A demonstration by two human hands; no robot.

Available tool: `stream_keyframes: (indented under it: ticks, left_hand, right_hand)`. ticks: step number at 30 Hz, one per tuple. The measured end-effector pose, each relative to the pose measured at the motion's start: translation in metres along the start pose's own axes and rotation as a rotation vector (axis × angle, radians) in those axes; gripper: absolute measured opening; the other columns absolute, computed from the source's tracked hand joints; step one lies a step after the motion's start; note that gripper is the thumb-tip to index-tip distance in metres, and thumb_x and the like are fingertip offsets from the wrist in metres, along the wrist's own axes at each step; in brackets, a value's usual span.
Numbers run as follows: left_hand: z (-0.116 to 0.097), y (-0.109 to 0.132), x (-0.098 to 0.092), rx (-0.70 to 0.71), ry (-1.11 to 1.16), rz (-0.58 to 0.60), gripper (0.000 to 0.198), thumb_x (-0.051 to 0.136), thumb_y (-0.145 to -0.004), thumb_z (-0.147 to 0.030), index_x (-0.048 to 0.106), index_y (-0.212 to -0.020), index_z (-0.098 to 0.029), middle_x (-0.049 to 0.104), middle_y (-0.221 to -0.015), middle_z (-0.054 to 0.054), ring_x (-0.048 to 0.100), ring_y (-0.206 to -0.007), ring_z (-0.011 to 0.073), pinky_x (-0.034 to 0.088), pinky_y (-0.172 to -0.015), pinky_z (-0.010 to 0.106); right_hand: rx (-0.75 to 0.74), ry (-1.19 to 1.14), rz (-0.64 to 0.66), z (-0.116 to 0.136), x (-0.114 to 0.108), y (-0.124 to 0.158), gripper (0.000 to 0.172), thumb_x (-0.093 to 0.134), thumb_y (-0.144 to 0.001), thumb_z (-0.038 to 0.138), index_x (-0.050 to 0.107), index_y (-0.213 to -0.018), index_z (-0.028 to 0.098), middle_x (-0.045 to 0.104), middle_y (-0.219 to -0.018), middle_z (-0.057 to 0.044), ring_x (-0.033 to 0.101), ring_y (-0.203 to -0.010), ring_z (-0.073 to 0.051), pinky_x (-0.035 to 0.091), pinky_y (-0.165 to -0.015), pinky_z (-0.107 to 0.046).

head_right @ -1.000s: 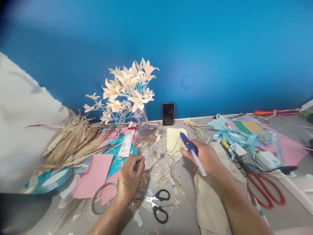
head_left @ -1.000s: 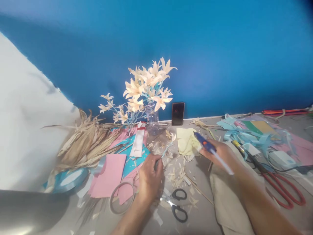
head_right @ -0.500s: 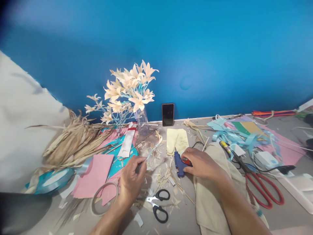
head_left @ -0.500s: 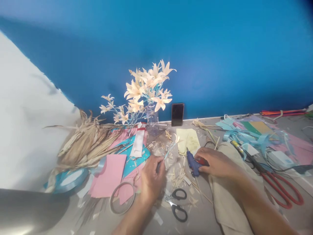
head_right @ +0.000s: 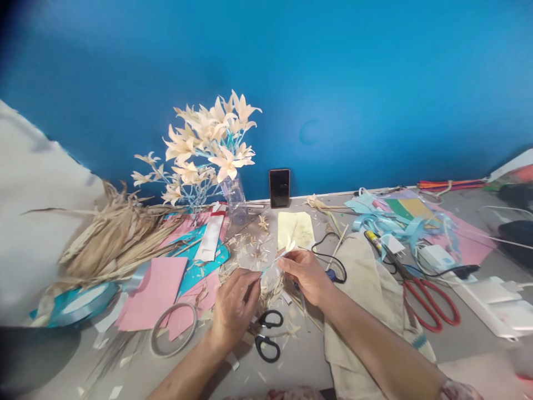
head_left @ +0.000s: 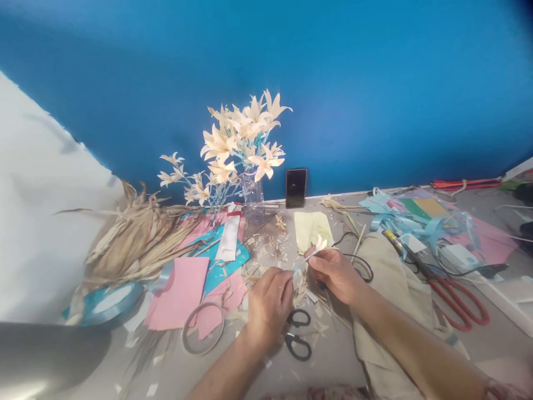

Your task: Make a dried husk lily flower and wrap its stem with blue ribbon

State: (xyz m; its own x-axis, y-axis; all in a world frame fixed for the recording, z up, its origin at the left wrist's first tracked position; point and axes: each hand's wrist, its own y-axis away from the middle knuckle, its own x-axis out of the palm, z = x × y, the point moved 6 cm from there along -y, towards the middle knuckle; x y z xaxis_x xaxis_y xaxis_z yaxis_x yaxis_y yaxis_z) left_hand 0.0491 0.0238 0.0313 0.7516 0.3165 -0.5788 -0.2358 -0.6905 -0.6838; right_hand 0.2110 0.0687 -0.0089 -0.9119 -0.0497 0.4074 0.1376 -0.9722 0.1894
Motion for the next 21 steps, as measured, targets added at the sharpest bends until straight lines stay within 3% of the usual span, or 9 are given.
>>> stream_keyframes:
  ticks: [6, 10, 13, 17, 21]
  left_hand:
    - [-0.001, 0.003, 0.005, -0.014, 0.040, -0.002, 0.017, 0.052, -0.095, -0.012, 0.067, -0.092, -0.020, 0.069, -0.077, 0.004, 0.065, -0.069, 0.0152, 0.051, -0.062, 0.025]
    - [0.001, 0.001, 0.005, -0.148, 0.216, 0.006, 0.017, 0.054, -0.092, -0.013, 0.068, -0.087, -0.020, 0.068, -0.075, 0.003, 0.064, -0.069, 0.0144, 0.050, -0.064, 0.025]
    - [0.011, 0.003, 0.010, -0.424, 0.405, 0.035, 0.013, 0.059, -0.088, -0.017, 0.068, -0.078, -0.020, 0.065, -0.069, 0.000, 0.061, -0.064, 0.0134, 0.048, -0.060, 0.024]
    - [0.023, 0.014, 0.030, -0.897, 0.796, 0.205, 0.017, 0.067, -0.082, -0.032, 0.065, -0.074, -0.017, 0.056, -0.053, -0.003, 0.047, -0.042, 0.0095, 0.038, -0.041, 0.022]
    - [0.019, 0.021, 0.043, -1.146, 1.235, 0.382, 0.026, 0.078, -0.072, -0.036, 0.063, -0.073, -0.015, 0.059, -0.056, -0.002, 0.042, -0.038, 0.0058, 0.029, -0.034, 0.018]
  right_hand:
    - [-0.002, -0.016, -0.015, 0.002, -0.001, 0.003, 0.037, 0.092, -0.059, 0.042, 0.066, -0.068, 0.017, 0.052, -0.064, 0.003, 0.037, -0.053, -0.009, 0.026, -0.051, -0.024]
    - [-0.031, -0.011, -0.002, 0.003, 0.000, 0.004, 0.036, 0.091, -0.063, 0.042, 0.063, -0.065, 0.018, 0.055, -0.072, 0.001, 0.037, -0.055, -0.009, 0.027, -0.051, -0.025]
    - [-0.059, 0.028, 0.040, 0.005, 0.001, 0.005, 0.035, 0.088, -0.065, 0.044, 0.066, -0.071, 0.018, 0.053, -0.073, 0.001, 0.035, -0.055, -0.009, 0.026, -0.052, -0.025]
    - [-0.099, 0.101, 0.134, 0.008, 0.003, 0.006, 0.035, 0.082, -0.073, 0.050, 0.068, -0.079, 0.018, 0.045, -0.065, 0.003, 0.032, -0.056, -0.011, 0.025, -0.053, -0.027]
    - [-0.150, 0.144, 0.213, 0.012, 0.006, 0.008, 0.035, 0.079, -0.077, 0.052, 0.065, -0.077, 0.020, 0.050, -0.075, 0.000, 0.038, -0.061, -0.013, 0.030, -0.057, -0.028]
